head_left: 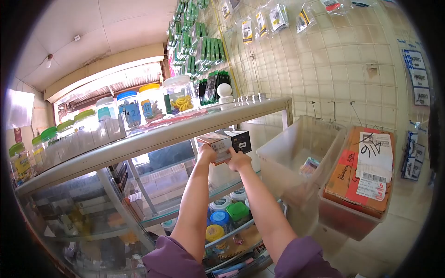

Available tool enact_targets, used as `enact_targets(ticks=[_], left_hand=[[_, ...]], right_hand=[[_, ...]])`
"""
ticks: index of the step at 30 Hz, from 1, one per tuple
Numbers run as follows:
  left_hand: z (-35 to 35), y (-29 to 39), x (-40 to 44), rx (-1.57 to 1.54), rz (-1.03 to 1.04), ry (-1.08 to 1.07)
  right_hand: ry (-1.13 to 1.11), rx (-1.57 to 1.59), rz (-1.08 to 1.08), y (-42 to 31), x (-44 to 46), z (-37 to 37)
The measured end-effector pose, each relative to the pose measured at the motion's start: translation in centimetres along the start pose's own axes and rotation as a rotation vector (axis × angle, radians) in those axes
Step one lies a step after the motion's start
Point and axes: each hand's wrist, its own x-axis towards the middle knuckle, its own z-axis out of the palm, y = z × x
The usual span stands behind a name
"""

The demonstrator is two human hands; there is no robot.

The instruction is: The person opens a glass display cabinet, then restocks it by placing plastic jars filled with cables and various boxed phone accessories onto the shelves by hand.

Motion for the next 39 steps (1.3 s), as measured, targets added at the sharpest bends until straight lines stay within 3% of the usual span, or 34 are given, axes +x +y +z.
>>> enact_targets(ticks=[4,7,10,12,16,21,23,26,29,31,34,36,38,39], left_hand=[[0.7,0.4,0.9,-0.068,-0.072,0.021],[3.6,-1.2,6.0,-0.154,-0.116,-0.024],[1.2,0.8,1.9,-0.198,-0.137,0.005],[1.0,1.5,0.6,-0.152,-0.071,-0.012],[4.7,1.5,2.7,-0.277,0.014,0.100],[5.9,-0.1,5.2,-0.474,0.085,-0.073],[11.4,-2.1,9.4,-0.561,0.177,-0.068],[7.3,0.3,2.5,-0.393,0.210,0.015],[6.1,0.3,1.1,0.018,0.135,-0.124],[5.7,-0.6,1.3,0.331,0.520,-0.299],[3.2,-0.6,-3.8,0.194,0.551,-0.366],[3.4,-0.9,-5.7,0.309,0.513,-0.425],[1.9,-1.0,-8.5,0.257,0.521,-0.394],[1.9,-1.3,-9.1,0.269,0.507,-0.378]], right_hand=[[0.040,-0.104,0.017,0.6,1.3,0.6],[0.004,-0.046,0.021,1.3,2.4,0.1],[0.023,0.010,0.055,0.6,1.4,0.1],[0.074,-0.136,0.023,0.2,1.2,0.7],[0.112,-0.124,-0.020,0.6,0.9,0.9],[0.155,-0.136,-0.028,1.1,1.0,1.0],[0.153,-0.136,-0.035,1.0,0.7,0.7],[0.147,-0.155,-0.032,0.8,0.5,0.5],[0.140,-0.182,-0.024,0.7,0.1,0.4],[0.132,-0.193,-0.040,0.9,0.4,0.4],[0.066,-0.161,-0.025,1.3,1.4,0.9],[0.054,-0.211,0.052,1.4,2.1,1.7],[-0.147,-0.289,0.087,-0.6,0.4,-0.1],[-0.209,-0.312,-0.092,-0.4,1.7,1.8]])
